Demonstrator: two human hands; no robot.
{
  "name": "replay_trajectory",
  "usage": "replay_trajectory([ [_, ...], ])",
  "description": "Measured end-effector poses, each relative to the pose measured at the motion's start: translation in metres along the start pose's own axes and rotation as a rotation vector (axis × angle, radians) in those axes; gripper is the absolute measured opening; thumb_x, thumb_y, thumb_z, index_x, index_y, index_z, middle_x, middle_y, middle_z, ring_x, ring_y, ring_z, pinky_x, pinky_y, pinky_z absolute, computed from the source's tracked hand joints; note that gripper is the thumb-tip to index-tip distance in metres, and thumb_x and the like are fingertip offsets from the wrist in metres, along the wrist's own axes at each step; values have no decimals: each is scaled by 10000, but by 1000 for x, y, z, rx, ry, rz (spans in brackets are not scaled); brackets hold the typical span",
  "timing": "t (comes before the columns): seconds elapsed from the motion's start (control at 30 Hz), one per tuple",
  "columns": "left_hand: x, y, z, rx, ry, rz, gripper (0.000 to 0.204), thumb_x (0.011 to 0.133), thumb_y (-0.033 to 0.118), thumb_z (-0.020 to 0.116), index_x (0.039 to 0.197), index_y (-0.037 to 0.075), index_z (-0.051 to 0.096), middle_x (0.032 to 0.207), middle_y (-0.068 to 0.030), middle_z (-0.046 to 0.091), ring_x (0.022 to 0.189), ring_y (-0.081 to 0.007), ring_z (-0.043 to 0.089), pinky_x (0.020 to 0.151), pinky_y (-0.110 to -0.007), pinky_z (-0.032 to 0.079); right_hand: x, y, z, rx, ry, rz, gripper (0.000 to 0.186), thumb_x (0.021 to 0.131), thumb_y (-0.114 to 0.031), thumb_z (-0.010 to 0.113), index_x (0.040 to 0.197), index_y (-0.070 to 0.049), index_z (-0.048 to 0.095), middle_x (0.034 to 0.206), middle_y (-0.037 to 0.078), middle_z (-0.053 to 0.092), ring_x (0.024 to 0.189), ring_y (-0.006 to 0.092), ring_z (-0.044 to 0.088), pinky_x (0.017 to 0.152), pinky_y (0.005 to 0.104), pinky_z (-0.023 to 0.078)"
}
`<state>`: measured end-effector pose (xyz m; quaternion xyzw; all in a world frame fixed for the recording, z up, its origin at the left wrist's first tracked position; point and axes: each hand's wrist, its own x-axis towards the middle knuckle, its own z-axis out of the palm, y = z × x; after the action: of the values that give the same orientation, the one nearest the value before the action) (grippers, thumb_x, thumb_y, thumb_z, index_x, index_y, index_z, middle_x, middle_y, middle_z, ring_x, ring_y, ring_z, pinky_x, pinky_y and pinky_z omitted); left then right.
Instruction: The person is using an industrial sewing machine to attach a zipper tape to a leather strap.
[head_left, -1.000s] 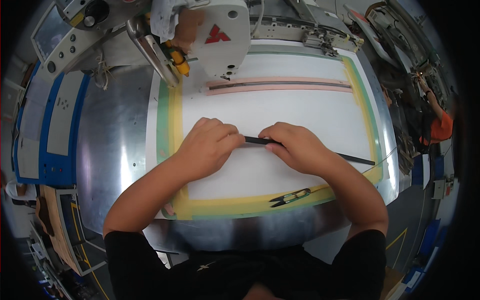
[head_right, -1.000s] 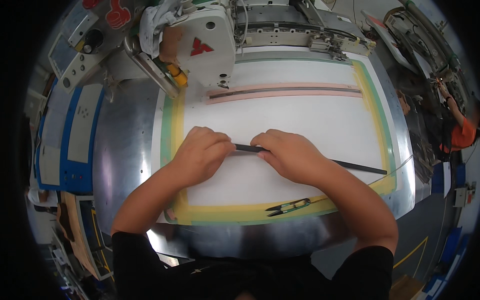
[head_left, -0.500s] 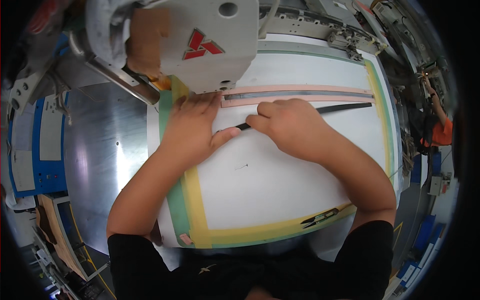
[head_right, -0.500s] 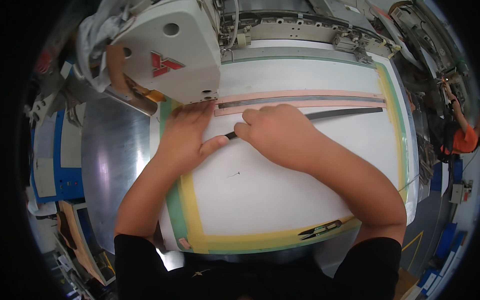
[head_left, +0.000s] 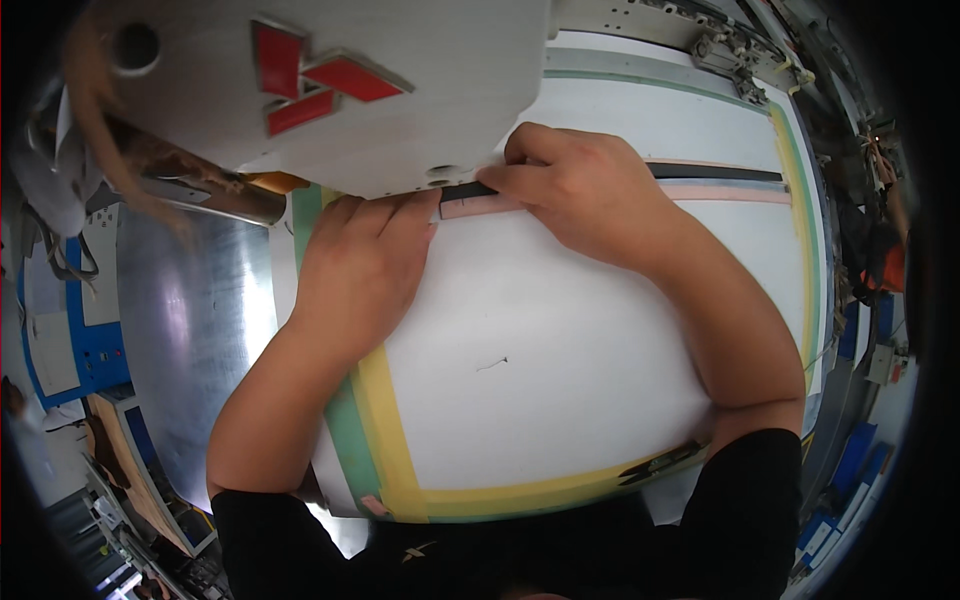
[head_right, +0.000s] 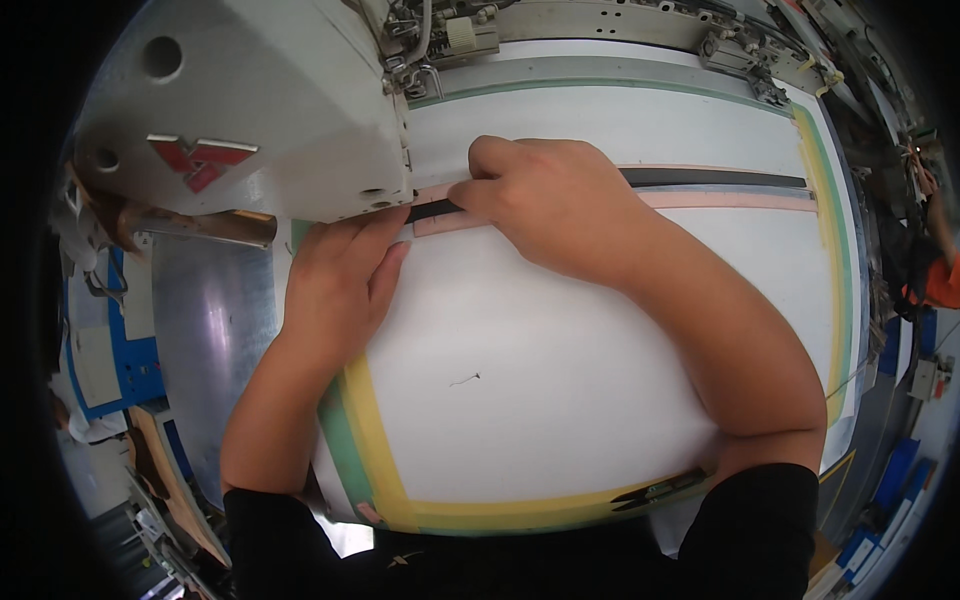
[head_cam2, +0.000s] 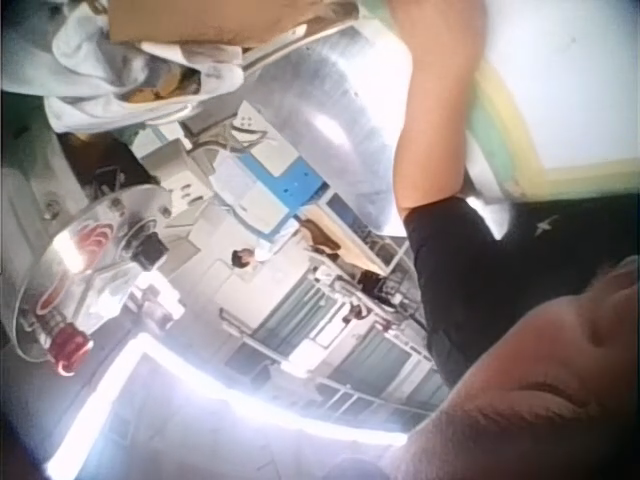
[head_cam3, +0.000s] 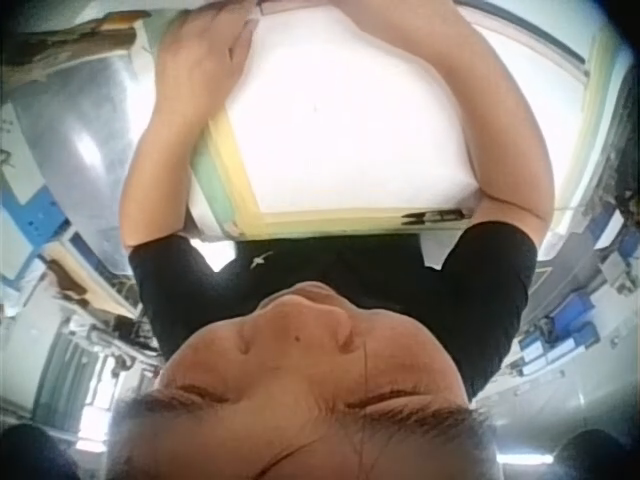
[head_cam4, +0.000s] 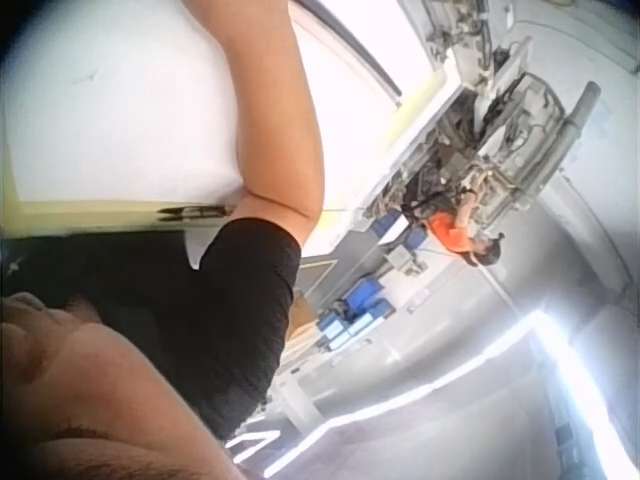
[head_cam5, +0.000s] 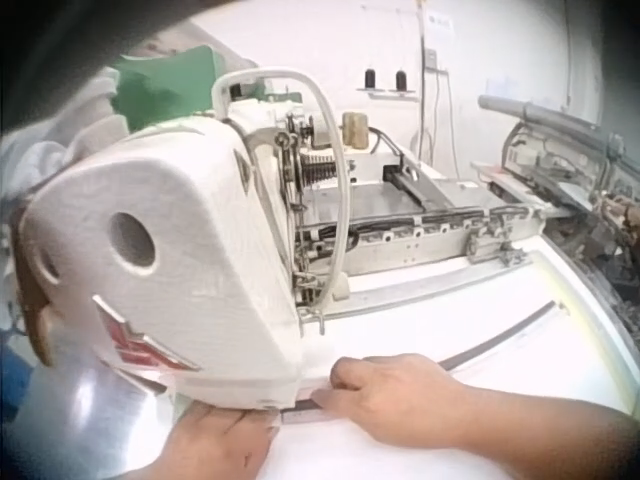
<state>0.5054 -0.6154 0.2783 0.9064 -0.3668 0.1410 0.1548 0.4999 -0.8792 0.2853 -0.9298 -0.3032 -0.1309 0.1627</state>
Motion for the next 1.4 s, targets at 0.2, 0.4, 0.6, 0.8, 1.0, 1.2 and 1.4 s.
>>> replay_trajectory([
  [0.2, 3, -6, 4, -80, 20, 53, 352, 913, -37, 719, 1250, 55, 761, 1139, -150, 758, 1014, -365, 696, 898, -431, 574, -4, 4, -2, -2, -40, 17, 273, 864, -58, 661, 1094, -131, 788, 949, 65, 640, 832, 283, 694, 680, 426, 564],
  [0.4, 4, -8, 4, -47, 17, 71, 362, 889, -54, 707, 1224, 62, 780, 1116, -138, 775, 1000, -352, 715, 898, -427, 581, -8, 7, -5, 14, -36, -8, 317, 884, -68, 659, 1123, -220, 802, 950, 58, 636, 827, 280, 695, 688, 421, 557],
  [0.6, 5, -6, 2, -6, 6, 103, 406, 867, -72, 687, 1234, 67, 788, 1136, -108, 775, 981, -323, 714, 891, -408, 579, -8, 8, -8, -7, -68, -35, 323, 900, -95, 669, 1137, -264, 809, 947, 53, 627, 807, 266, 689, 689, 414, 557],
  [0.8, 5, -6, 4, -35, -6, 98, 443, 850, -83, 681, 1253, 70, 784, 1146, -103, 772, 978, -317, 713, 892, -399, 569, -9, 10, -8, -58, -84, -44, 360, 898, -117, 673, 1179, -304, 799, 950, 45, 611, 784, 244, 683, 674, 378, 566],
  [1.0, 4, -4, 3, -30, -54, 84, 510, 843, -96, 667, 1302, 104, 768, 1205, -112, 751, 1023, -325, 700, 948, -417, 545, -8, 9, -10, -56, -122, -37, 357, 903, -120, 666, 1184, -300, 793, 961, 54, 613, 783, 253, 684, 684, 380, 571],
  [1.2, 3, 0, 1, -5, -109, 46, 545, 847, -103, 645, 1333, 119, 752, 1208, -127, 733, 1062, -341, 679, 988, -441, 524, -8, 2, -11, -113, -109, -33, 382, 915, -116, 648, 1218, -304, 785, 970, 59, 611, 784, 250, 686, 680, 387, 573],
  [1.4, 4, 0, 0, 12, -130, 33, 555, 842, -101, 633, 1335, 126, 752, 1218, -133, 718, 1076, -354, 665, 1019, -464, 498, -6, 0, -10, -71, -109, -49, 316, 955, -166, 640, 1210, -257, 802, 946, 86, 598, 897, 278, 672, 789, 409, 541],
])
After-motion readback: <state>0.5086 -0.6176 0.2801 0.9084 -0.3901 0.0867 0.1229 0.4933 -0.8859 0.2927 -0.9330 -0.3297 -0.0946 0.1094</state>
